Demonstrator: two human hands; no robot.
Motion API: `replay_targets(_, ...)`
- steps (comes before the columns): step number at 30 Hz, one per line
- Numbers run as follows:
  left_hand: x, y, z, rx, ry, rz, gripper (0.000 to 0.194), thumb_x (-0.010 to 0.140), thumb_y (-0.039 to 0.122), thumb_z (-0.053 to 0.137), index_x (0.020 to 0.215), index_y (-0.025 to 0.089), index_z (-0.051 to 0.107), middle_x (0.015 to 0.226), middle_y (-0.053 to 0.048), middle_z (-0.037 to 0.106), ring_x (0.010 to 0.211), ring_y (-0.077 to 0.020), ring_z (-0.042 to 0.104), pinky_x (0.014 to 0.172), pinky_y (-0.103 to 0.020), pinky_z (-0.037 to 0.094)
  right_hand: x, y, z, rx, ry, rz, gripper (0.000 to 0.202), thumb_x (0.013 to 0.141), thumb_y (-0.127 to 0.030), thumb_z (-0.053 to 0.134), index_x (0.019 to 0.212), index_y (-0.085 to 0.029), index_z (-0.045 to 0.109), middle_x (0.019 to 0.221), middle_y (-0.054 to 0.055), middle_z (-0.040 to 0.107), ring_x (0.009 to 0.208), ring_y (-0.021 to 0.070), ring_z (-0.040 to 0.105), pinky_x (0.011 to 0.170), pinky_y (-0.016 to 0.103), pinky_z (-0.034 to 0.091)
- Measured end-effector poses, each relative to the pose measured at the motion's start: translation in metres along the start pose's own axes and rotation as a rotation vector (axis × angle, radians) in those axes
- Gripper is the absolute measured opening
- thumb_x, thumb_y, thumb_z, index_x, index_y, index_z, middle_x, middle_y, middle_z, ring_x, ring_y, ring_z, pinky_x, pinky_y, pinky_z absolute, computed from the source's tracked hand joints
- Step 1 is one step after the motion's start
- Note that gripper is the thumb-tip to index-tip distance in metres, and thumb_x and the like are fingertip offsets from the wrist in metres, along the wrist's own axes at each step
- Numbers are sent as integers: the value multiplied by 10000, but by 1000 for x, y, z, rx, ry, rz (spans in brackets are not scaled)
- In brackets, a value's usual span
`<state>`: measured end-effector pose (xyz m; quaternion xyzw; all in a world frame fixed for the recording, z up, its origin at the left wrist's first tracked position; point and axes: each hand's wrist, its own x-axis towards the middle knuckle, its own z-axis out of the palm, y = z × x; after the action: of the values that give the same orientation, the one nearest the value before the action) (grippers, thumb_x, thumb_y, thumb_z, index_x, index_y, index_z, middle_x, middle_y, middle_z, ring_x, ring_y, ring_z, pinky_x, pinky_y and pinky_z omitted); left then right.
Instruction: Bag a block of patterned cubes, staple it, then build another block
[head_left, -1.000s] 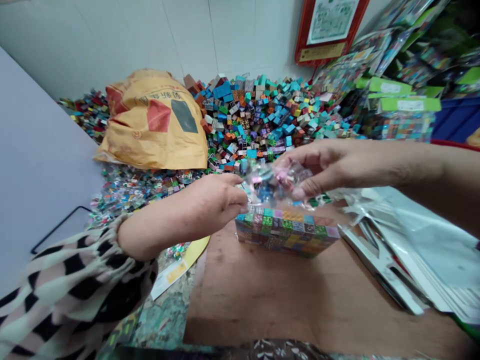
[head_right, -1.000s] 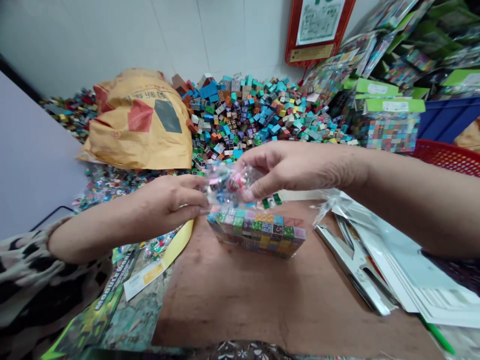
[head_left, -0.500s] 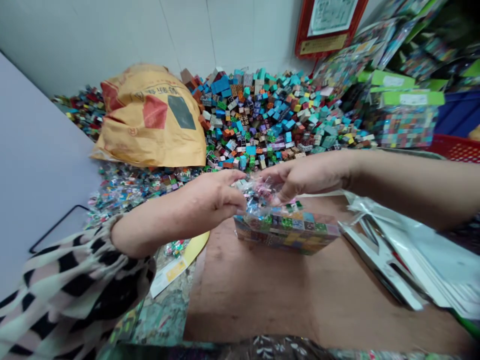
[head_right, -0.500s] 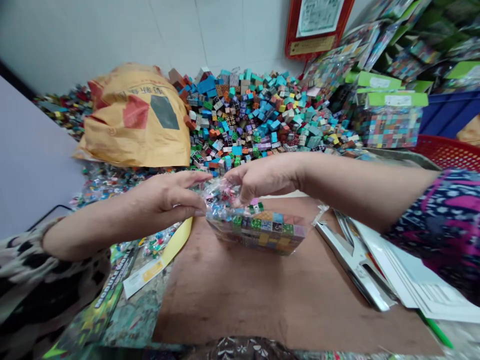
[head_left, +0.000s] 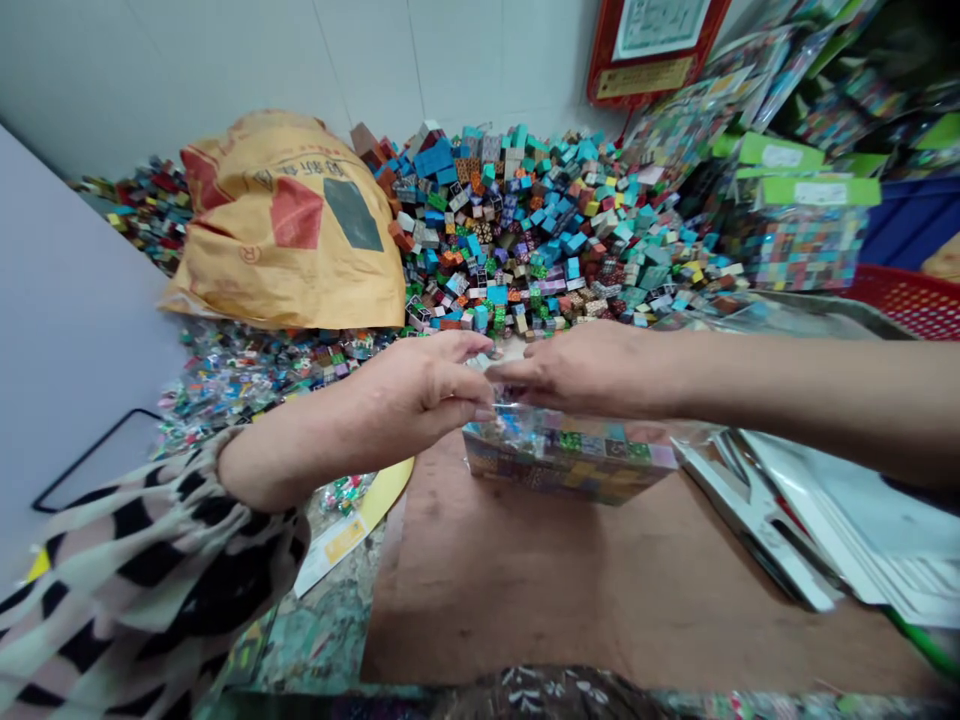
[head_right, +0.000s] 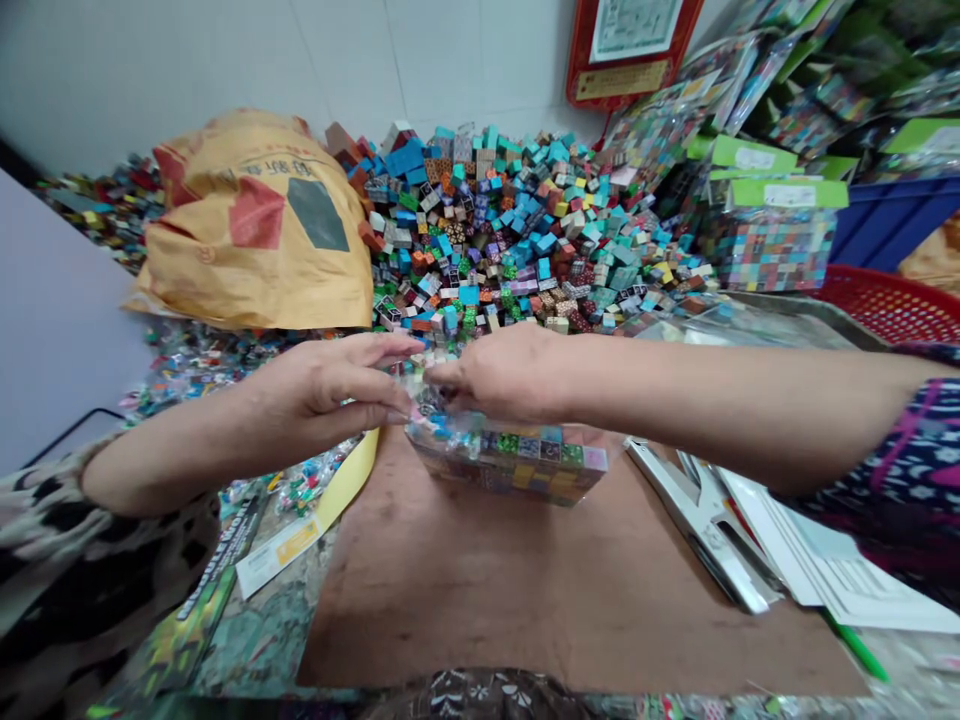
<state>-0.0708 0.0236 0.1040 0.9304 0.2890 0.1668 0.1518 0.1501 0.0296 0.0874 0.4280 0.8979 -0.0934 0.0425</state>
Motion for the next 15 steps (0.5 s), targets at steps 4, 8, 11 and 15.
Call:
replay_targets(4,1,2,2,-6,17,-28,102,807,209,668,768,259,748,1173,-41,678,1117,-230,622,962,-365,479,3,-2,13,65,25,14,275,876,-263,576,1141,-268,646,796,33,631,623,151,533,587,284,326)
replay_targets(8,1,1,4,33,26,2,129,844,222,636,782,249,745,1148,-38,686,1082,-217,632,940,-344,482,-5,-14,10,-74,98,84,378,920,-281,503,1289,-230,569,1068,116,612,633,155,565,586,298,355)
replay_targets(11,2,-3,5,86,52,72,174,888,256,595,808,236,748,1069,-49,700,1038,-206,645,913,-332,488,-8,-10,-1,-66,91,22,490,870,-357,608,1340,-237,536,1168,129,600,688,173,610,609,305,420)
replay_targets(15,0,-8,7,115,82,144,213,922,263,551,864,211,749,1054,-70,699,1022,-189,649,887,-308,495,-4,23,7,129,142,-60,412,791,-364,728,1182,-247,670,1030,27,705,791,152,653,672,256,473)
